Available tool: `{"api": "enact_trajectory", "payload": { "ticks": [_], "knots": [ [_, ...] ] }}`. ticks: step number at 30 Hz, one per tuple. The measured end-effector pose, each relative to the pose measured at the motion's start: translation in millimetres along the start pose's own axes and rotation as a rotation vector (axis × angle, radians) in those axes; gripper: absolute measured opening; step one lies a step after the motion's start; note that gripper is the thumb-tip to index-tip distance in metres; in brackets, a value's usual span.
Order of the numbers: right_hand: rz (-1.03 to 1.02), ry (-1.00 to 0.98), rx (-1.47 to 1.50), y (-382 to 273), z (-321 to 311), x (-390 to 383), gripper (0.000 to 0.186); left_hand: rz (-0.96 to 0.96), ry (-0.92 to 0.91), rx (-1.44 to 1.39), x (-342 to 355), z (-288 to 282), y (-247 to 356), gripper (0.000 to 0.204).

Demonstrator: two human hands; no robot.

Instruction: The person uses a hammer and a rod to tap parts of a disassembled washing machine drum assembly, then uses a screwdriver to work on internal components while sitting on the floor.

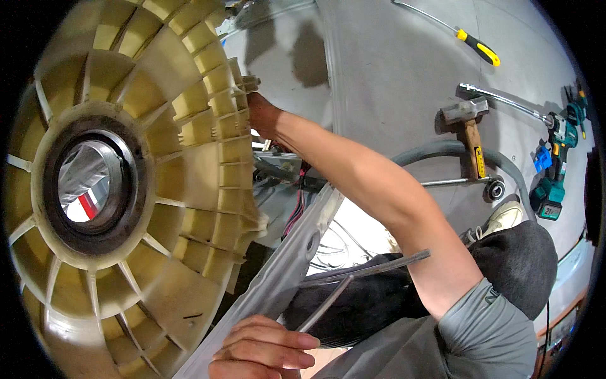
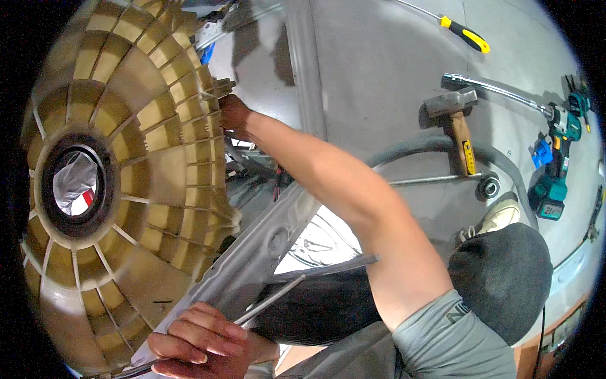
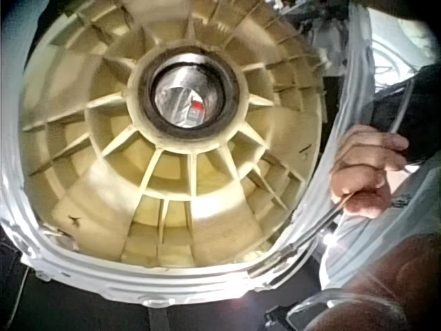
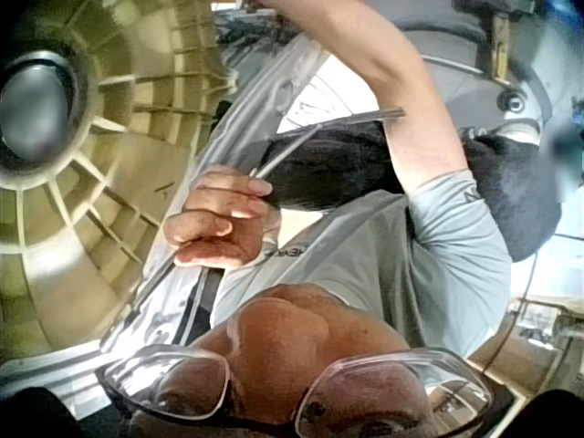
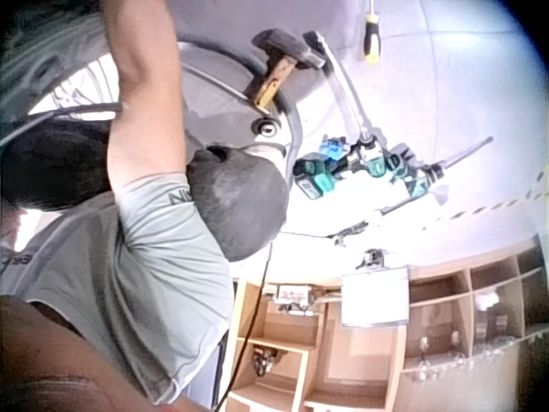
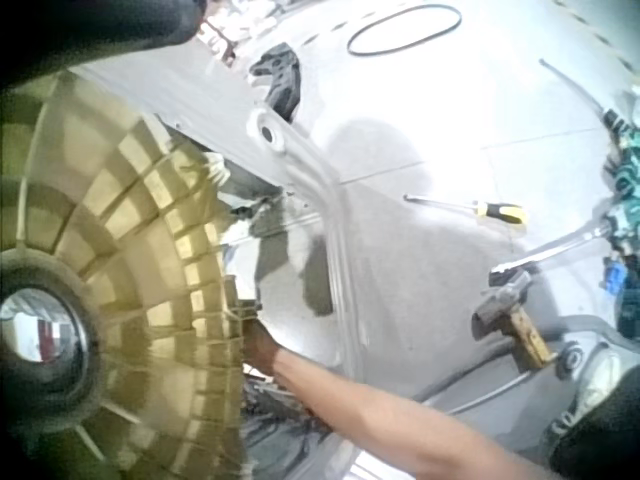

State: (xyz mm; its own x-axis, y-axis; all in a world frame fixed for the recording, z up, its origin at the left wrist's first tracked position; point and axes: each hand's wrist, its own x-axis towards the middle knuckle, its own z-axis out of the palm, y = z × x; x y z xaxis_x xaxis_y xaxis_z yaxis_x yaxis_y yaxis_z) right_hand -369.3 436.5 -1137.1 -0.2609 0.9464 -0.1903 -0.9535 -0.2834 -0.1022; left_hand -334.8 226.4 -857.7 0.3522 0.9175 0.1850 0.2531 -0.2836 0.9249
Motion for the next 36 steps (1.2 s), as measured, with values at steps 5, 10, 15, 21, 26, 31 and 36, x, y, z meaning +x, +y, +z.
{"api": "enact_trajectory", "payload": {
  "ticks": [5,10,15,21,26,31,36],
  "knots": [
    [0.003,0.021,-0.090,1.1,2.5,-1.1,0.023,-0.004,-0.023,-0.017,0.3,4.1,1.9,0.046],
    [-0.040,0.031,-0.173,-3.6,-6.0,-6.0,0.023,0.013,0.001,-0.025,4.5,7.3,-5.7,0.045],
    [-0.070,0.053,-0.321,8.3,-4.7,-3.3,0.024,-0.065,-0.025,-0.013,3.7,7.1,0.8,0.043],
    [-0.265,0.029,-1.267,2.4,-5.6,-8.5,0.034,-0.077,0.014,0.072,6.2,8.2,1.2,0.042],
    [-0.434,-0.072,-1.271,6.0,-36.7,1.6,0.036,-0.076,0.051,0.095,3.6,11.5,-14.6,0.041],
    [-0.372,-0.103,-0.867,38.8,-43.1,35.2,0.037,-0.066,-0.005,0.035,7.0,7.0,-6.0,0.042],
    [-0.433,-0.092,-0.632,56.5,-69.1,66.5,0.038,-0.085,-0.001,0.039,8.1,11.1,-6.1,0.042]
  ]
}}
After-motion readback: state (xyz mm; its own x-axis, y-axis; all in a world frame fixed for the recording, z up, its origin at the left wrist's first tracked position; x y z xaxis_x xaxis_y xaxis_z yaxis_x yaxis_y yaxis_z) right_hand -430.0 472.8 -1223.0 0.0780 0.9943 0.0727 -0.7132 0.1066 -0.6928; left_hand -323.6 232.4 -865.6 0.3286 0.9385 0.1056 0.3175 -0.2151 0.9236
